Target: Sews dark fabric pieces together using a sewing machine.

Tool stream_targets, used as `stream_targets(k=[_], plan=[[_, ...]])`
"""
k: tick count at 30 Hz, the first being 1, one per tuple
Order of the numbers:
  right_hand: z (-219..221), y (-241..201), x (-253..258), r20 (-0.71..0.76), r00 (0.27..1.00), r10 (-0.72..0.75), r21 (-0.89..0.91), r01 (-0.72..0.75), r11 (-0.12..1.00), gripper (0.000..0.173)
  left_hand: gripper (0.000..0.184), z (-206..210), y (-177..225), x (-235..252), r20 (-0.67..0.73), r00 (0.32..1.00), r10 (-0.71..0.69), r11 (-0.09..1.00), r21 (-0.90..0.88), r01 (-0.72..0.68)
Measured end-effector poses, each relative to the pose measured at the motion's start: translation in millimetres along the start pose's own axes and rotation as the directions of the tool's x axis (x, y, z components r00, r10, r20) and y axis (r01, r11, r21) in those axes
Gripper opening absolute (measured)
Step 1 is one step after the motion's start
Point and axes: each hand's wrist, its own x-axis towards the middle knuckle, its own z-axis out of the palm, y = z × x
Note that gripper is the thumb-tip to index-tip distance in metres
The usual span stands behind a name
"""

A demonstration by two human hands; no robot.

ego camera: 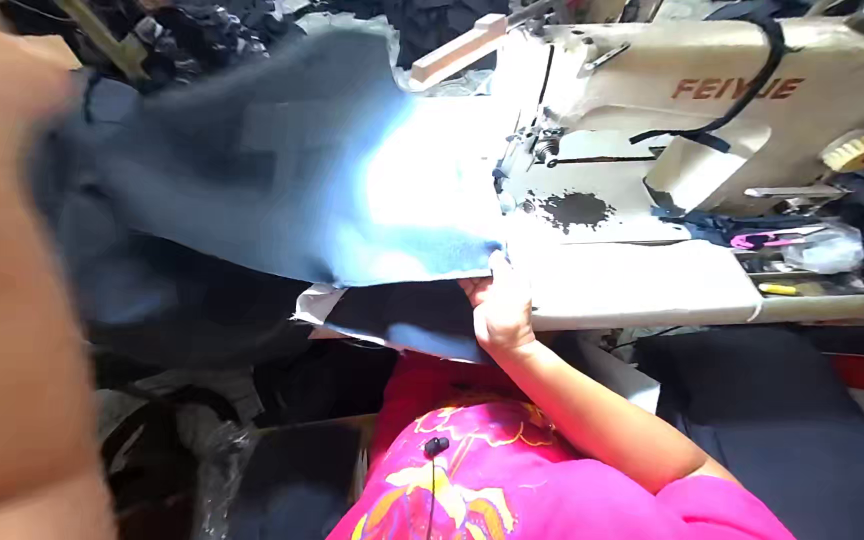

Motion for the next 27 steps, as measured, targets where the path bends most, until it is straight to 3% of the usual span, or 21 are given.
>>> stream_targets(k=[1, 2, 3, 5, 7, 9, 10, 12, 13, 14, 16, 18, 20, 21, 22, 24, 27], plan=[[3, 2, 1, 0.003, 1.000, 0.008, -0.012, -0.007, 1.000, 0.031, 0.048, 19, 32, -41, -0.026, 0.948, 0.318, 0.947, -0.042, -0.319], [6, 2, 2, 0.019, 1.000, 0.011, -0.039, -0.011, 0.999, 0.032, 0.048, 36, 68, -79, 0.010, 0.844, 0.536, 0.836, -0.143, -0.530], [10, 1, 3, 0.020, 1.000, 0.011, -0.064, -0.010, 0.998, 0.032, 0.048, 63, 95, -110, 0.036, 0.733, 0.679, 0.717, -0.246, -0.652], [16, -3, 8, 0.014, 1.000, 0.011, -0.100, -0.009, 0.995, 0.035, 0.039, 123, 121, -153, 0.082, 0.580, 0.811, 0.553, -0.431, -0.713], [9, -6, 9, 0.093, 0.996, -0.005, -0.266, 0.030, 0.964, 0.041, 0.033, 165, 116, -157, 0.111, 0.515, 0.850, 0.488, -0.534, -0.690], [-10, -8, 8, 0.297, 0.951, -0.088, -0.580, 0.253, 0.774, 0.039, 0.044, 180, 102, -130, 0.134, 0.562, 0.816, 0.522, -0.587, -0.619], [-19, -8, 7, 0.432, 0.892, -0.129, -0.697, 0.422, 0.580, 0.037, 0.050, 177, 98, -112, 0.139, 0.594, 0.792, 0.550, -0.585, -0.597], [-35, 1, 6, 0.677, 0.729, -0.095, -0.710, 0.682, 0.173, 0.032, 0.058, 159, 100, -84, 0.130, 0.656, 0.744, 0.613, -0.524, -0.591], [-41, 8, 3, 0.738, 0.675, -0.026, -0.672, 0.737, 0.074, 0.032, 0.053, 147, 107, -78, 0.104, 0.677, 0.729, 0.633, -0.479, -0.608], [-44, 14, -1, 0.763, 0.643, 0.056, -0.646, 0.762, 0.051, 0.035, 0.046, 138, 116, -80, 0.060, 0.678, 0.732, 0.632, -0.433, -0.643], [-47, 23, -7, 0.794, 0.597, 0.113, -0.606, 0.791, 0.082, 0.038, 0.037, 134, 135, -104, 0.022, 0.615, 0.788, 0.578, -0.369, -0.728], [-53, 24, -10, 0.853, 0.520, -0.038, -0.505, 0.843, 0.186, 0.025, 0.036, 148, 141, -146, 0.128, 0.511, 0.850, 0.523, -0.314, -0.792], [-59, 15, -12, 0.853, 0.447, -0.268, -0.378, 0.885, 0.273, 0.017, 0.053, 164, 131, -181, 0.399, 0.443, 0.803, 0.569, -0.290, -0.769], [-62, 5, -11, 0.834, 0.433, -0.344, -0.354, 0.896, 0.269, 0.017, 0.067, 171, 121, -192, 0.475, 0.445, 0.759, 0.618, -0.308, -0.724], [-65, -6, -6, 0.815, 0.431, -0.388, -0.358, 0.900, 0.247, 0.017, 0.070, 178, 110, -199, 0.460, 0.469, 0.754, 0.637, -0.339, -0.692], [-69, -27, 14, 0.790, 0.481, -0.381, -0.449, 0.876, 0.174, 0.020, 0.054, 182, 95, -205, 0.360, 0.520, 0.774, 0.632, -0.405, -0.661], [-72, -47, 53, 0.739, 0.673, -0.046, -0.674, 0.739, -0.022, 0.038, 0.043, 178, 94, -210, 0.279, 0.568, 0.774, 0.628, -0.445, -0.638]])
